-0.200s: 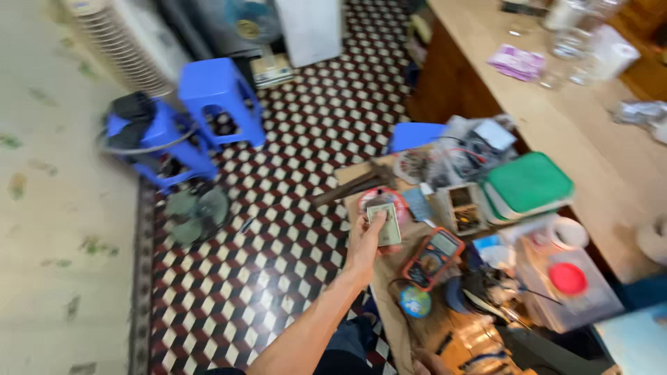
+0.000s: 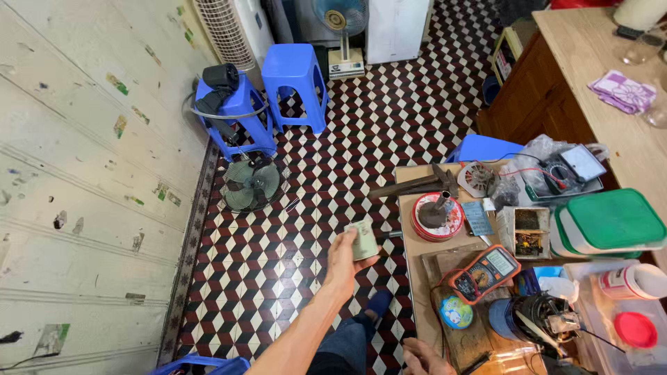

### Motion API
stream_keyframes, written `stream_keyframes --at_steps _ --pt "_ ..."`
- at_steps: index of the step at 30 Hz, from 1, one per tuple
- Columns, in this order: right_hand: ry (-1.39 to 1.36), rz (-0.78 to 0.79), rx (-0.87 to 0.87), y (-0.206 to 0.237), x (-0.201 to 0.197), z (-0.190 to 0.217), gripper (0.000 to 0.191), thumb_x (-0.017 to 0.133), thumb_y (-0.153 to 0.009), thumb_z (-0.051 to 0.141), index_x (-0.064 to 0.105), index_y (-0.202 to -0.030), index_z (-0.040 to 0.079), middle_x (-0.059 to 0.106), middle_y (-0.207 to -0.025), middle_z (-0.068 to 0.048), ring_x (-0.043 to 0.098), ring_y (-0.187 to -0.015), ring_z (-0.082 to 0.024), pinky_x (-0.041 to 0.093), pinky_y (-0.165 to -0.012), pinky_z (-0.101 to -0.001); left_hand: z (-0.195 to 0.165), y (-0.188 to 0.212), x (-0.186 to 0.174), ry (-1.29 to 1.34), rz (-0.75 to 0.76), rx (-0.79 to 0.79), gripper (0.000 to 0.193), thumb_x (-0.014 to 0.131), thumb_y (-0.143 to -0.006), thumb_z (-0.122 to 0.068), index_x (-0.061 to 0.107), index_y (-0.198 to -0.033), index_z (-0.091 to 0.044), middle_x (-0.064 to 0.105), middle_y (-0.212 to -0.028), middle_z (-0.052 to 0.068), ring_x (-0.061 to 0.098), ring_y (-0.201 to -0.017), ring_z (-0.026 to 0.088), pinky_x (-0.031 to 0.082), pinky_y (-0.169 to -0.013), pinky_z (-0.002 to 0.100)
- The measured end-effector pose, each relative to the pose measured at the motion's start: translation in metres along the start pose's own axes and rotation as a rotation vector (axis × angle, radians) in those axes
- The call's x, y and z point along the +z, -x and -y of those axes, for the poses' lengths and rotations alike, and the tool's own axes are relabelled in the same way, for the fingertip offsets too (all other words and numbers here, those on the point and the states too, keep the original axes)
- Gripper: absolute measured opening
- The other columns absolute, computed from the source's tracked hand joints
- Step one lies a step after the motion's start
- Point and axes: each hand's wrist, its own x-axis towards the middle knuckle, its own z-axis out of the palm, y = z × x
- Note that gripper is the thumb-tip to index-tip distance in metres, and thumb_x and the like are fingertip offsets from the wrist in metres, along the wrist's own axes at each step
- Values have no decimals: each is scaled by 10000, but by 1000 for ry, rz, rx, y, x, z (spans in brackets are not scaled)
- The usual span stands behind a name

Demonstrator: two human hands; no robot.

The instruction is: The person works at a cluttered electronics repair bench, using a multimeter with probes to test a small appliance base, then handling and turning over the black plastic housing and manipulating its internal wiring and components by hand.

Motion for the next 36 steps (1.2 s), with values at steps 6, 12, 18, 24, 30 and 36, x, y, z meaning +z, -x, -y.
stream_keyframes --at_steps 6,12,18,24,30,36 --pt "-30 -207 -50 1 64 33 387 708 -882 215 723 -1237 61 810 -1035 -138 796 -779 -262 649 -783 -390 -54 -4 -75 -16 -101 58 353 583 -968 -307 639 -1183 -32 749 -1005 169 772 -808 272 591 -519 305" --pt "60 -131 -39 -36 108 58 383 703 -887 247 721 -1232 82 826 -995 -122 787 -786 -247 632 -784 -362 -87 -29 -52 -87 -32 -22 356 587 -953 -332 603 -1166 -47 756 -968 138 780 -773 254 615 -529 319" --pt "11 -192 -105 34 102 82 366 671 -912 274 694 -1230 93 810 -924 -91 770 -780 -206 611 -754 -334 -31 -6 -17 -330 258 -186 393 588 -953 -377 643 -1158 -46 745 -931 110 759 -765 234 629 -538 308" --pt "-241 -515 136 125 97 70 339 655 -951 231 673 -1244 60 781 -979 -80 721 -852 -164 575 -782 -312 83 40 -10 -608 498 -623 402 583 -966 -381 629 -1160 -32 717 -950 116 753 -787 229 644 -603 343" --pt "-484 -873 186 150 106 -46 315 727 -901 225 769 -1152 39 793 -988 -155 804 -905 -220 622 -844 -350 140 63 17 -670 663 -700 377 580 -970 -306 617 -1203 -12 693 -1052 116 719 -937 248 672 -733 376" --pt "-505 -1177 -131 158 102 -95 308 787 -857 207 797 -1098 15 786 -948 -207 828 -921 -262 627 -883 -388 140 63 120 -409 890 -483 403 511 -920 -170 570 -1311 -94 678 -1201 82 705 -1035 225 647 -805 383"
